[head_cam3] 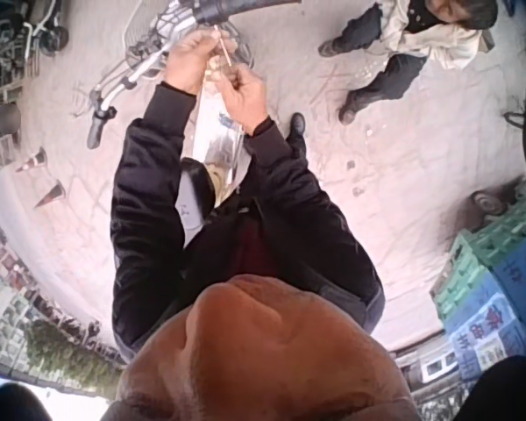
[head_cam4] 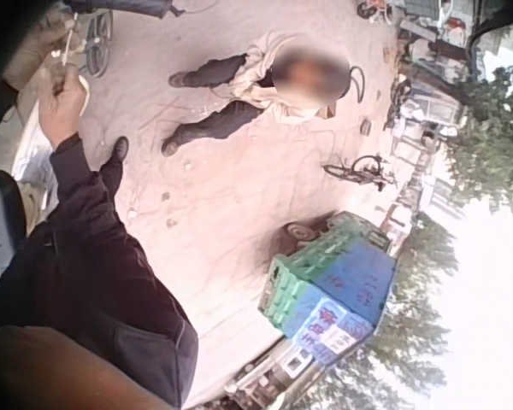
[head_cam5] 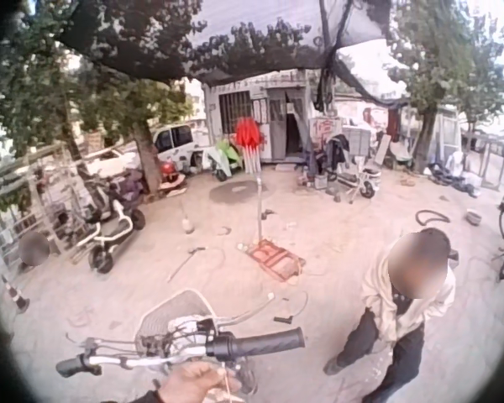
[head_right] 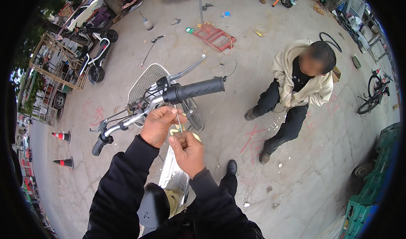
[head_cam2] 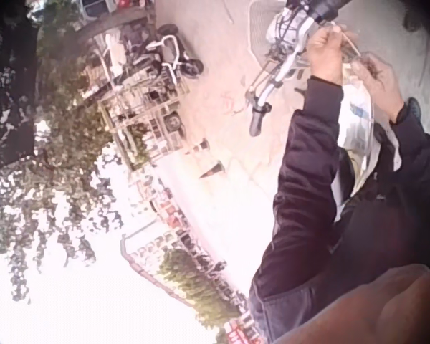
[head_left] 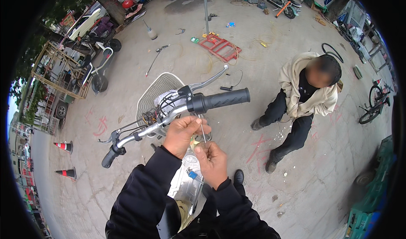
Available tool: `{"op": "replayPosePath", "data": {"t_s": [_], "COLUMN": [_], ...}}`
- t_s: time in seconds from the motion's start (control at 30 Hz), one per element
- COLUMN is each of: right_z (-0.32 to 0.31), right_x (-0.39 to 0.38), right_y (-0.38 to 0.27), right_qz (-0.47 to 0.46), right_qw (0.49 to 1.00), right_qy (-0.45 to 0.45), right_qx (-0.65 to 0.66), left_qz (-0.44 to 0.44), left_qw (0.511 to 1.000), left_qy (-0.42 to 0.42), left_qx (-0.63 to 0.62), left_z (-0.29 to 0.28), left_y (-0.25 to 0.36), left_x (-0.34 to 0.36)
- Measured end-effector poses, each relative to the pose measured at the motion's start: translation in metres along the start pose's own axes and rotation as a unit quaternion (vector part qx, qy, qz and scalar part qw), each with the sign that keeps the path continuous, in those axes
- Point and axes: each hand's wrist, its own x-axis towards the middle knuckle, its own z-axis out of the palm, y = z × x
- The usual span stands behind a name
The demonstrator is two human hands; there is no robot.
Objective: The person repairs an electric scooter by adjusting the handlebar grip, tightening screws, and connecting wires to the headlight. The person uses a screwdriver and zip ties to secure components.
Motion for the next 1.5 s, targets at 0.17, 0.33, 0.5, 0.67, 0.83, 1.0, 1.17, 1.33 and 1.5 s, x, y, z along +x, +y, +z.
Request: {"op": "replayPosePath", "data": {"t_s": [0.17, 0.33, 0.5, 0.67, 0.83, 1.0, 1.17, 1.33, 1.5], "right_z": [-0.012, -0.017, -0.022, -0.025, -0.023, -0.022, -0.019, -0.032, -0.043], "right_x": [0.013, 0.023, 0.03, 0.033, 0.03, 0.033, 0.028, 0.02, -0.001], "right_y": [-0.015, -0.027, -0.027, -0.018, -0.008, -0.003, 0.004, 0.015, 0.001], "right_qz": [-0.286, -0.308, -0.321, -0.245, -0.201, -0.269, -0.321, -0.316, -0.293], "right_qw": [0.876, 0.827, 0.815, 0.92, 0.961, 0.928, 0.872, 0.861, 0.862], "right_qy": [0.066, 0.014, -0.016, -0.025, -0.011, 0.0, 0.038, -0.004, -0.016], "right_qx": [-0.383, -0.47, -0.481, -0.305, -0.191, -0.257, -0.368, -0.398, -0.413], "left_qz": [-0.001, 0.007, 0.018, 0.009, 0.005, 0.005, 0.035, 0.011, -0.031], "left_qw": [0.999, 0.999, 0.998, 0.999, 0.998, 0.996, 0.994, 0.994, 0.999], "left_qy": [0.037, 0.04, 0.051, 0.039, 0.026, 0.034, 0.009, -0.019, -0.035], "left_qx": [0.007, 0.02, 0.033, 0.032, 0.062, 0.081, 0.105, 0.108, -0.008], "left_z": [0.005, 0.004, 0.005, 0.003, 0.002, 0.004, -0.002, -0.004, -0.014], "left_y": [-0.002, -0.003, -0.006, -0.003, 0.002, 0.003, -0.006, -0.04, -0.072], "left_x": [-0.001, -0.001, -0.001, 0.0, -0.001, -0.001, 0.0, 0.006, -0.004]}}
